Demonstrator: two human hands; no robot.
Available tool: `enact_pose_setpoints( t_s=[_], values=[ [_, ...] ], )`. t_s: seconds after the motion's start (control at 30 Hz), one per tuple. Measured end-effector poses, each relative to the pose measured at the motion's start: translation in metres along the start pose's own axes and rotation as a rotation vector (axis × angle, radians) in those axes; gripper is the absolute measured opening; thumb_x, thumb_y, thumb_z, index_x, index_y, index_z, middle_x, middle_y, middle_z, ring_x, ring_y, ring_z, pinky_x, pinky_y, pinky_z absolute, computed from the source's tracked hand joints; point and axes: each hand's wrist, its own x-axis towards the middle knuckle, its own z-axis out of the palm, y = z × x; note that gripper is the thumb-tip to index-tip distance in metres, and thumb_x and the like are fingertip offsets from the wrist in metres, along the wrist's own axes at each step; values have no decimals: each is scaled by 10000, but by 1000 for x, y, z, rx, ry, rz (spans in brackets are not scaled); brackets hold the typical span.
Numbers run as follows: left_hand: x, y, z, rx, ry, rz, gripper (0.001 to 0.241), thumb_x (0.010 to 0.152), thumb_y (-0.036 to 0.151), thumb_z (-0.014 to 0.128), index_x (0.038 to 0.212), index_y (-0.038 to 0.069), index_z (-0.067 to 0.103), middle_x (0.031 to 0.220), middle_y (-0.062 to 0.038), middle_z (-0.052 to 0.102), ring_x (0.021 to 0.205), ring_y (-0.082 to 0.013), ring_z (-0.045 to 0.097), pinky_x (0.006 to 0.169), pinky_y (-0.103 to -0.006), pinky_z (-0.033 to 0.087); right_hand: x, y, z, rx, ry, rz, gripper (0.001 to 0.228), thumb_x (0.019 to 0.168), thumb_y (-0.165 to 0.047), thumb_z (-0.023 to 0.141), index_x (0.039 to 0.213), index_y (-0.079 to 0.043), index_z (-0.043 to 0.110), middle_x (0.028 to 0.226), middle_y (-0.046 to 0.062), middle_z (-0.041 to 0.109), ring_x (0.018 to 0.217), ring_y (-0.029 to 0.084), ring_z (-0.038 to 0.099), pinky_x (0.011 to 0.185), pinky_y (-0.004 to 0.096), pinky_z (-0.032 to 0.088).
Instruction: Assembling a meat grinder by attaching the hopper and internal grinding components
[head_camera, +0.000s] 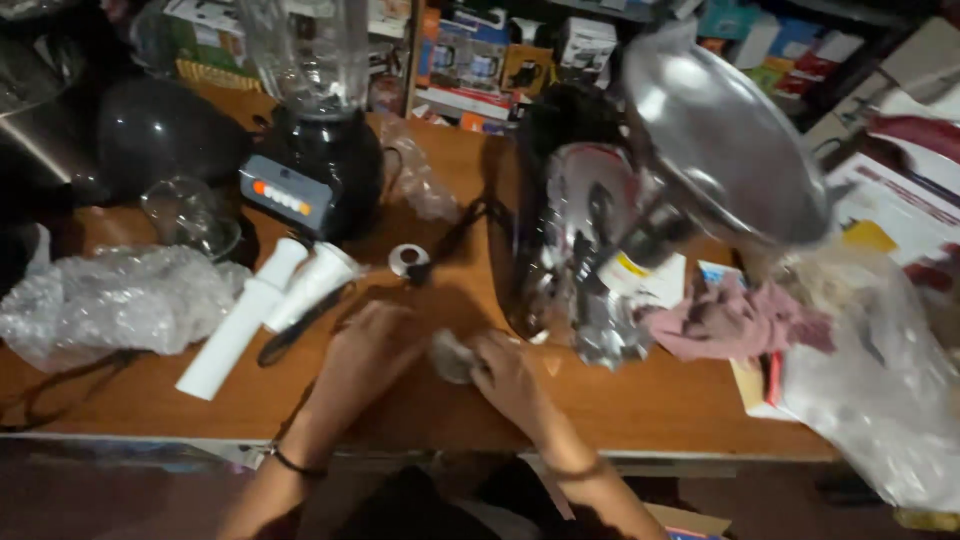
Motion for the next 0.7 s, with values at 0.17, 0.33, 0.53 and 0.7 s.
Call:
enact_pose_setpoints(
  t_s=[0.17, 0.33, 0.53, 0.7],
  values=[
    [27, -26, -74, 266, 56, -314, 615, 898, 351, 719, 1412, 83, 512, 1394, -143, 598, 1224, -373, 578, 899, -522, 508, 8, -36, -32, 205, 80, 254, 486, 885, -145, 630, 1359, -44, 591, 1301, 140, 671, 1148, 293, 678, 950, 377, 544],
    [17, -96, -23, 576, -175, -424, 788, 767, 509, 774, 1390, 122, 487, 1037, -118, 689, 774, -332, 705, 656, -432, 560, 7, -41, -40, 93, 170, 48, 690, 776, -295, 797, 1346, 9, 555, 1354, 223, 575, 1247, 365, 619, 1034, 414, 535],
    [43, -43, -46, 555, -24, -103, 336, 870, 240, 622, 1200, 175, 617, 989, -47, 655, 836, -314, 661, 681, -443, 534, 22, -41, -47, 108, 205, -128, 584, 868, -270, 784, 1326, 19, 566, 1373, 221, 534, 1217, 388, 612, 1010, 477, 543],
    [52, -9, -41, 166, 105, 174, 500, 849, 293, 719, 1303, 107, 622, 1204, -101, 700, 963, -361, 683, 840, -483, 508, 83, -100, -90, 183, 148, 26, 593, 976, -256, 676, 1467, 10, 478, 1493, 216, 525, 1405, 377, 494, 1177, 483, 400]
  ],
)
